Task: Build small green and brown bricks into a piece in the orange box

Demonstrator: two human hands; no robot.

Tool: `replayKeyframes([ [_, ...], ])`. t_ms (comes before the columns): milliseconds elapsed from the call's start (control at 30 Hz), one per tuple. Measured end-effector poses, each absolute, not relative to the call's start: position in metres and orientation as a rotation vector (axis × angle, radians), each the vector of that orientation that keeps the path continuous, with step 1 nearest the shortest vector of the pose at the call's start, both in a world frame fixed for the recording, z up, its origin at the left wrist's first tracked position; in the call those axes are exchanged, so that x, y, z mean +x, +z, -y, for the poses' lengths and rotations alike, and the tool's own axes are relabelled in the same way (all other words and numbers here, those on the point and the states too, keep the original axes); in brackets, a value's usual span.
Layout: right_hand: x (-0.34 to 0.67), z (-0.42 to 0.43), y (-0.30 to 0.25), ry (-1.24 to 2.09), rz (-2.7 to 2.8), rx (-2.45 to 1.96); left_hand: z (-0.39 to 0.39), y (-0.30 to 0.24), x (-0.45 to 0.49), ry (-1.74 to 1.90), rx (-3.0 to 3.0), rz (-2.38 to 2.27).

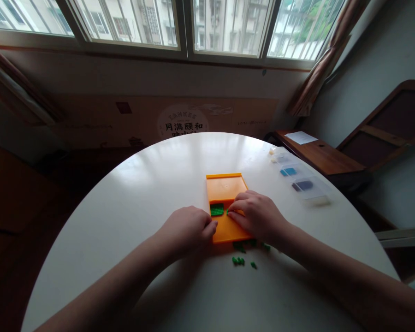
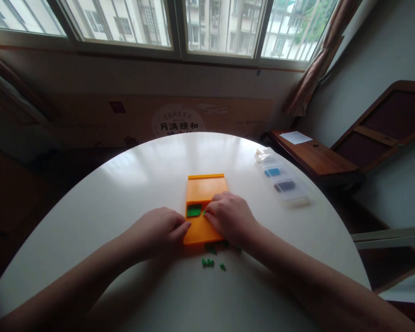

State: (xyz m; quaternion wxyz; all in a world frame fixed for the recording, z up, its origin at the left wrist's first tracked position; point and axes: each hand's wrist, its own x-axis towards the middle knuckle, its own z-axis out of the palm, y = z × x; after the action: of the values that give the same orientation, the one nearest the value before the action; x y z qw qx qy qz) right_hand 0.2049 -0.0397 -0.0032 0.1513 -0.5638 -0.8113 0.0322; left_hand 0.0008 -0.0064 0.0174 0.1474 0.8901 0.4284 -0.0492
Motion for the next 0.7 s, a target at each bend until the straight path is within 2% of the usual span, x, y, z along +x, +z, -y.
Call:
replayKeyframes([
  [700,0.2007,0.0406,-0.0089,0.139,2.282,-1.597,0.0094,0.0213,0.0013,-0.142,2.564,-1.244],
])
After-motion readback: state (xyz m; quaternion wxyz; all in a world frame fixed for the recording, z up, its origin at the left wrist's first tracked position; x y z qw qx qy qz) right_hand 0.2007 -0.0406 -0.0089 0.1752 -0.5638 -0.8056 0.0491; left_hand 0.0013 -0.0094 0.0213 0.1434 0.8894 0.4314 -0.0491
